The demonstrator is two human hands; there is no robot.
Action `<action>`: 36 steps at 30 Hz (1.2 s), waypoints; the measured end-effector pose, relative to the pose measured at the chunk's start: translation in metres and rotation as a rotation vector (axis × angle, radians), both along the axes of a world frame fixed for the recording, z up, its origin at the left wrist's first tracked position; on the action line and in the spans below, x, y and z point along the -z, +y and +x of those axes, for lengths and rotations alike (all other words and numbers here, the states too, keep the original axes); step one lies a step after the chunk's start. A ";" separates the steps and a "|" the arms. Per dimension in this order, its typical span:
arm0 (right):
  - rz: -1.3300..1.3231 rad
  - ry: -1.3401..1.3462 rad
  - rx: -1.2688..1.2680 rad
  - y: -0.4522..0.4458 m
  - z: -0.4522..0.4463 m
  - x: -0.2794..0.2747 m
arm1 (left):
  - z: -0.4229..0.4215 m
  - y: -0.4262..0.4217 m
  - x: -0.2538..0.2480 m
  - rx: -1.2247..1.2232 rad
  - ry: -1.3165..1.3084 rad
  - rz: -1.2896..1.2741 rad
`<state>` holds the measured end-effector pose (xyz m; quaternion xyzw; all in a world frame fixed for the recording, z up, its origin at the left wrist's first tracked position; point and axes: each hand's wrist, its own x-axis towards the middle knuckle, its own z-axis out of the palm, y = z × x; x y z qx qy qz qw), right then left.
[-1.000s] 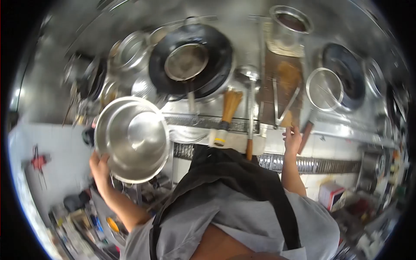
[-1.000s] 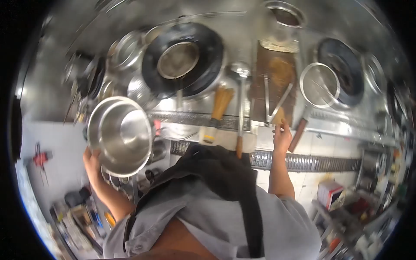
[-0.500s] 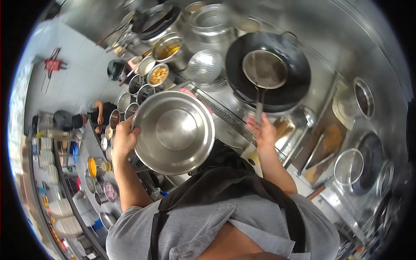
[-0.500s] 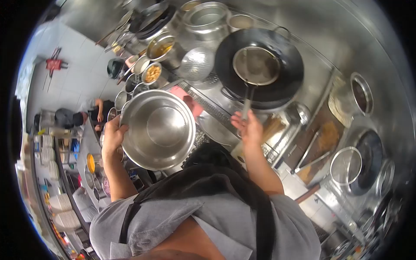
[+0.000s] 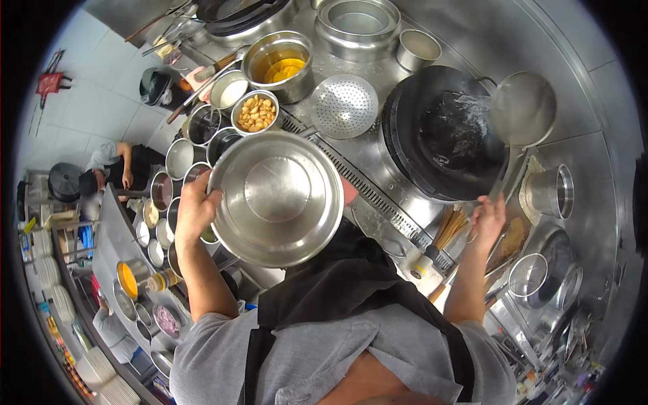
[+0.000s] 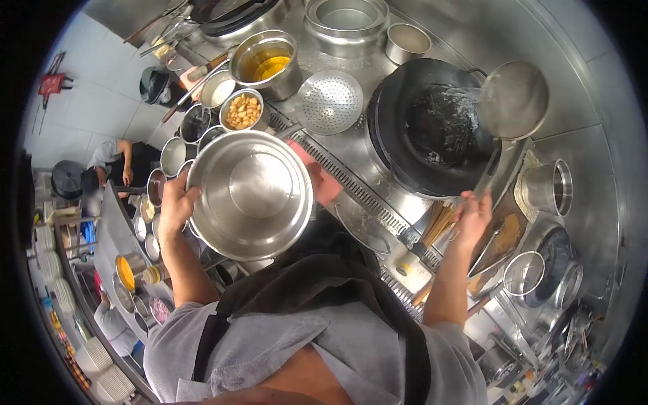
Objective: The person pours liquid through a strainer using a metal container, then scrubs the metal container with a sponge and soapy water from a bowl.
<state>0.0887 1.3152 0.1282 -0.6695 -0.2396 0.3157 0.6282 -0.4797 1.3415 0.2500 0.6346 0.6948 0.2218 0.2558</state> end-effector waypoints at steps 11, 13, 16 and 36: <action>-0.734 -1.085 0.094 -0.019 0.148 0.047 | 0.083 0.191 0.053 -0.177 -0.687 0.264; -0.844 -0.701 -0.004 -0.033 0.161 0.078 | 0.118 0.241 0.064 -0.238 -0.580 0.231; -0.745 -0.755 0.066 -0.057 0.160 0.107 | 0.172 0.288 0.065 -0.272 -0.727 0.146; -0.819 -0.519 0.247 -0.095 0.082 0.085 | 0.214 0.406 0.225 -0.185 -0.288 0.010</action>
